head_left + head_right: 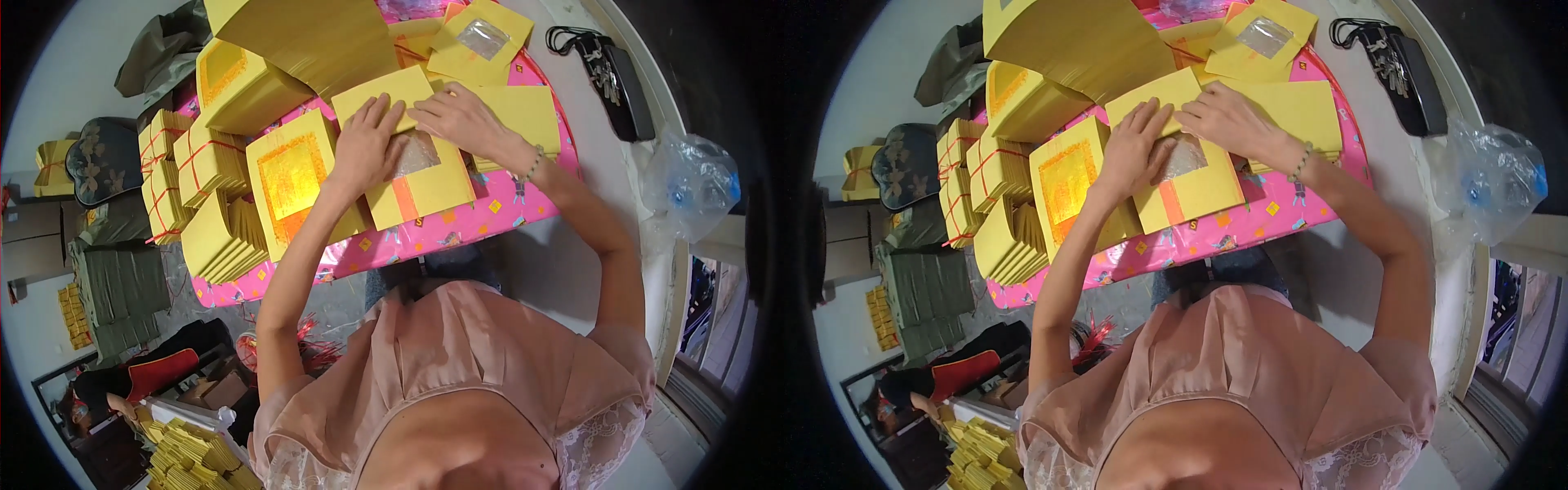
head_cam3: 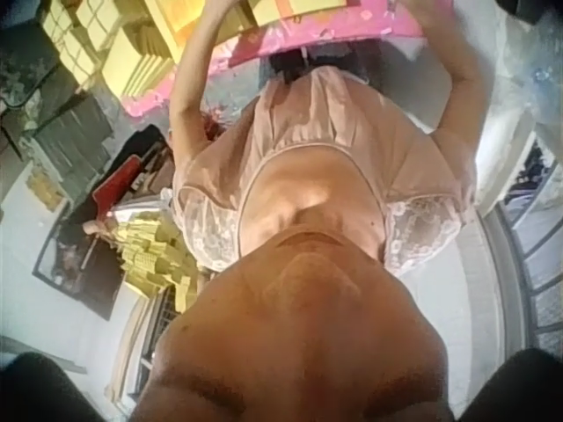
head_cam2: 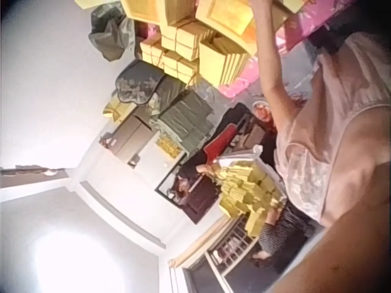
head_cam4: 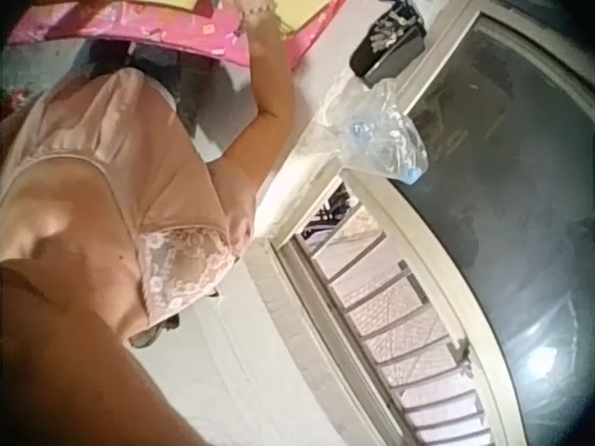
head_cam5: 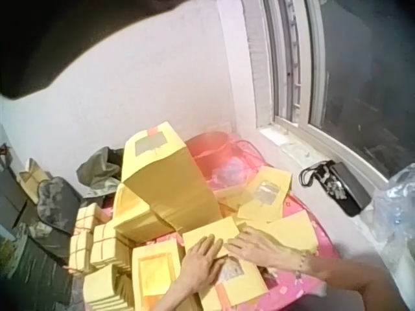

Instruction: Counting and sorting sheets of yellow joss paper with gold and silver leaf.

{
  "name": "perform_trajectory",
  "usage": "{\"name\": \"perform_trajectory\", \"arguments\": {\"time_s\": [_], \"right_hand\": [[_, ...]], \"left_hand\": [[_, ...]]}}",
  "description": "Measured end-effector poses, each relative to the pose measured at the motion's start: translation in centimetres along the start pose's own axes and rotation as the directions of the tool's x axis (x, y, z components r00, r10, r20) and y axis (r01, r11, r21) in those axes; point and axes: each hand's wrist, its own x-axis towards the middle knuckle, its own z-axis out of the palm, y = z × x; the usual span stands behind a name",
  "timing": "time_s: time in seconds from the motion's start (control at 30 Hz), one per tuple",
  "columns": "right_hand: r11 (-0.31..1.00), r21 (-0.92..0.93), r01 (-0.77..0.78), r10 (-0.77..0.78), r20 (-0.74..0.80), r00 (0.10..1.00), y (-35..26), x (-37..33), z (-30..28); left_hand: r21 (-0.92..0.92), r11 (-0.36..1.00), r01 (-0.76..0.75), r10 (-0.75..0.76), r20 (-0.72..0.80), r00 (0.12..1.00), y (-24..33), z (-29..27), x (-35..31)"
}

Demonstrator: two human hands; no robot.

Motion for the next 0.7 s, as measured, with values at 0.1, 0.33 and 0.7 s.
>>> {"name": "perform_trajectory", "arguments": {"time_s": [0.1,0.33,0.7], "right_hand": [[1.0,-0.017,-0.013,0.014,0.013,1.0,-0.2,0.4,-0.8],[0.427,0.718,-0.55,0.767,0.035,0.641,-0.5,-1.6,-5.6],[-0.012,0.942,-0.335,0.8,0.21,0.562,4.2,-15.4,-3.3]], "left_hand": [[0.105,0.994,0.01,-0.01,-0.001,1.0,-0.7,-0.4,0.9],[0.284,0.957,-0.054,0.12,-0.221,0.968,4.1,-2.5,3.0],[0.257,0.913,-0.317,0.347,-0.08,0.934,12.3,4.0,6.7]]}}
